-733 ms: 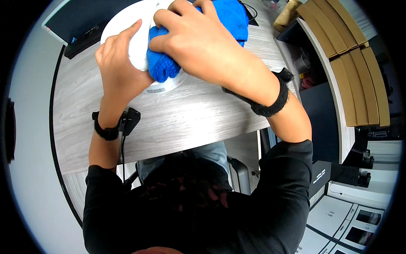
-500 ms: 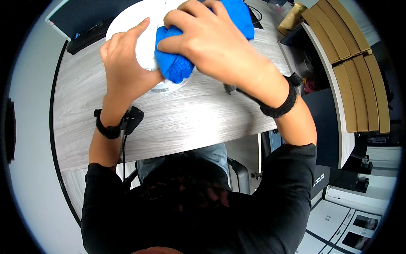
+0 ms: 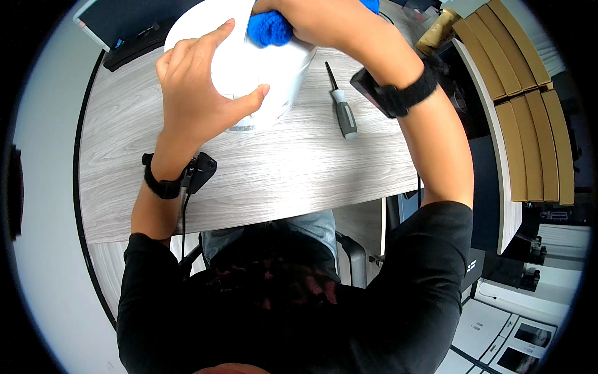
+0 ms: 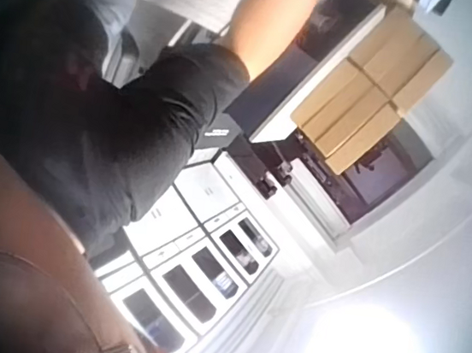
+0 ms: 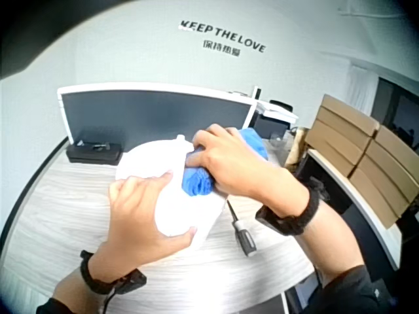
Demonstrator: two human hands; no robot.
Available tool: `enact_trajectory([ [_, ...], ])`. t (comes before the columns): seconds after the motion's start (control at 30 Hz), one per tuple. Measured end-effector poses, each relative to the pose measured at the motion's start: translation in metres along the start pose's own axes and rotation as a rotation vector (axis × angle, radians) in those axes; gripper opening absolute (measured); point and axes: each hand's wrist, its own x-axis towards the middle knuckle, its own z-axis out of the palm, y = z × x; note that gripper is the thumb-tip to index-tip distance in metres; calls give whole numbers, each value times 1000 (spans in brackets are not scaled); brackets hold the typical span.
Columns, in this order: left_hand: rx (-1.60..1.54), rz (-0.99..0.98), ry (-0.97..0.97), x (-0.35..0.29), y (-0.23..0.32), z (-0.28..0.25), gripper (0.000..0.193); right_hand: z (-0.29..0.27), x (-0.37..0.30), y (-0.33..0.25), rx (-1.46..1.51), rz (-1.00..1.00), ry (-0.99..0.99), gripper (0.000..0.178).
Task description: The person assembles a white appliance by attaching a top cover and securing it with screws using a screwdriver. They then wipe the exterior with a blue cloth.
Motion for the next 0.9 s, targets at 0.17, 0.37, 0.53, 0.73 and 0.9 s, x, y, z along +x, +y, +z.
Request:
enact_trajectory([
  [0.17, 4, 4, 8, 0, -2, 1, 86, 14, 14, 23, 16, 119, -93, 35],
  [0.37, 2, -12, 15, 0, 0, 2, 86, 27, 11, 36, -9, 190, -78, 37],
  [0.53, -3, -28, 30, -1, 0, 5, 85, 28, -3, 35, -64, 133, -18, 42],
  [0.73, 2, -5, 30, 0, -1, 3, 86, 9, -4, 31, 19, 72, -95, 45],
  [0.9, -2, -4, 13, -1, -3, -1, 86, 24, 15, 39, 42, 91, -105, 39],
])
